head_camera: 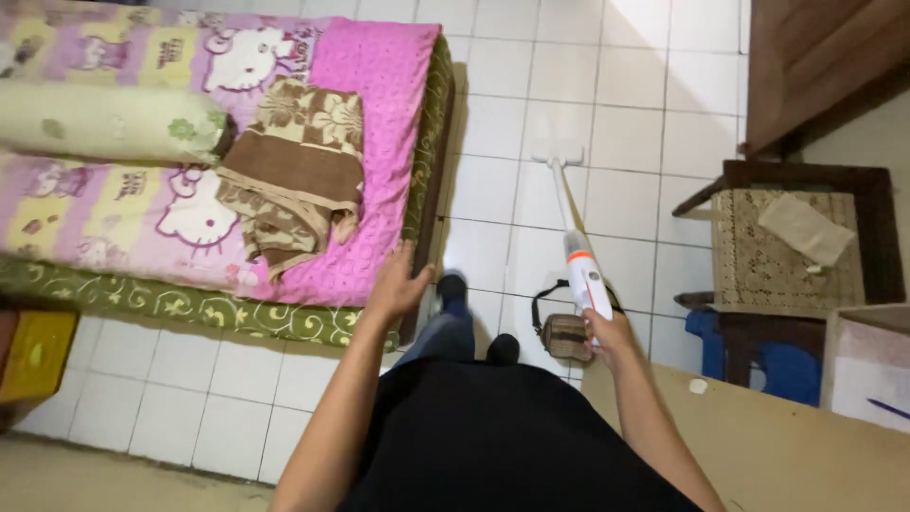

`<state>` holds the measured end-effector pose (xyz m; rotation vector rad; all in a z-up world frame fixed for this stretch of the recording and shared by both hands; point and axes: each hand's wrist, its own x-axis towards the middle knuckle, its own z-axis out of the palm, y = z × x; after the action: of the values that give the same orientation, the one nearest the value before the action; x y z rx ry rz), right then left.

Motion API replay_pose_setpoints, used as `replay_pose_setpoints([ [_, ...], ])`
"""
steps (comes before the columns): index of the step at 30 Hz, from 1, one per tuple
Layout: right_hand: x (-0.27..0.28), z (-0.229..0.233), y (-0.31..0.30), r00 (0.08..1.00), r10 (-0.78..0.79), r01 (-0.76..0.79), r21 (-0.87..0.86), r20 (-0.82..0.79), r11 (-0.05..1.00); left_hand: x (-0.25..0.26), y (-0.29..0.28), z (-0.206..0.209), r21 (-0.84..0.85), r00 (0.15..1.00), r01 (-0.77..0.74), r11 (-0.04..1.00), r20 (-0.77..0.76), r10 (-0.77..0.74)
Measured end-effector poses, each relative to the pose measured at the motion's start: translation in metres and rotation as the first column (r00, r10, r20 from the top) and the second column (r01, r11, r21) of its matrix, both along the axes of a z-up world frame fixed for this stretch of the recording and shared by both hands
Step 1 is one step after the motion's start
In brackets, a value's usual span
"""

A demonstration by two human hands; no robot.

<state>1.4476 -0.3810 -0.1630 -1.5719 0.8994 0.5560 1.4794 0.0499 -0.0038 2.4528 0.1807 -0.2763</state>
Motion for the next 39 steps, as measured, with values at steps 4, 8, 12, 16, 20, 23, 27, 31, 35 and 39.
replay_pose_setpoints([
  [4,0.042,0.009,-0.011,0.998,0.009,-0.013,-0.07,-0.055,0.997,0.07,0.006,-0.07,-0.029,0.999,0.04,0.999,0.001,-0.04],
  [8,0.1,0.026,-0.019,0.994,0.082,-0.088,-0.089,-0.077,0.992,0.149,-0.01,-0.081,-0.133,0.999,0.021,0.991,-0.027,-0.025],
  [12,0.183,0.035,-0.043,0.984,0.157,-0.164,-0.086,-0.082,0.983,0.233,-0.015,-0.113,-0.182,0.999,-0.045,0.982,-0.007,0.044],
  [16,0.276,0.065,-0.051,0.982,0.156,-0.168,-0.116,-0.108,0.979,0.311,-0.011,-0.108,-0.24,0.993,-0.119,0.963,-0.031,0.115],
  [20,0.369,0.074,-0.06,0.972,0.164,-0.188,-0.14,-0.171,0.972,0.39,0.003,-0.114,-0.234,0.987,-0.157,0.96,-0.008,0.159],
  [23,0.414,0.079,-0.056,0.966,0.191,-0.213,-0.123,-0.174,0.969,0.424,0.013,-0.089,-0.222,0.985,-0.171,0.96,-0.023,0.17],
  [27,0.491,0.083,-0.056,0.961,0.209,-0.235,-0.134,-0.183,0.963,0.476,0.024,-0.105,-0.297,0.978,-0.171,0.94,0.064,0.198],
  [31,0.569,0.076,-0.071,0.94,0.285,-0.312,-0.137,-0.187,0.94,0.507,0.015,-0.08,-0.394,0.92,-0.368,0.842,-0.025,0.391],
  [35,0.645,0.07,-0.105,0.927,0.336,-0.358,-0.121,-0.166,0.926,0.538,0.001,-0.129,-0.187,0.918,-0.391,0.901,-0.009,0.397],
  [39,0.737,0.051,-0.141,0.91,0.397,-0.411,-0.126,-0.124,0.903,0.612,-0.03,-0.091,-0.214,0.922,-0.376,0.901,0.008,0.387],
])
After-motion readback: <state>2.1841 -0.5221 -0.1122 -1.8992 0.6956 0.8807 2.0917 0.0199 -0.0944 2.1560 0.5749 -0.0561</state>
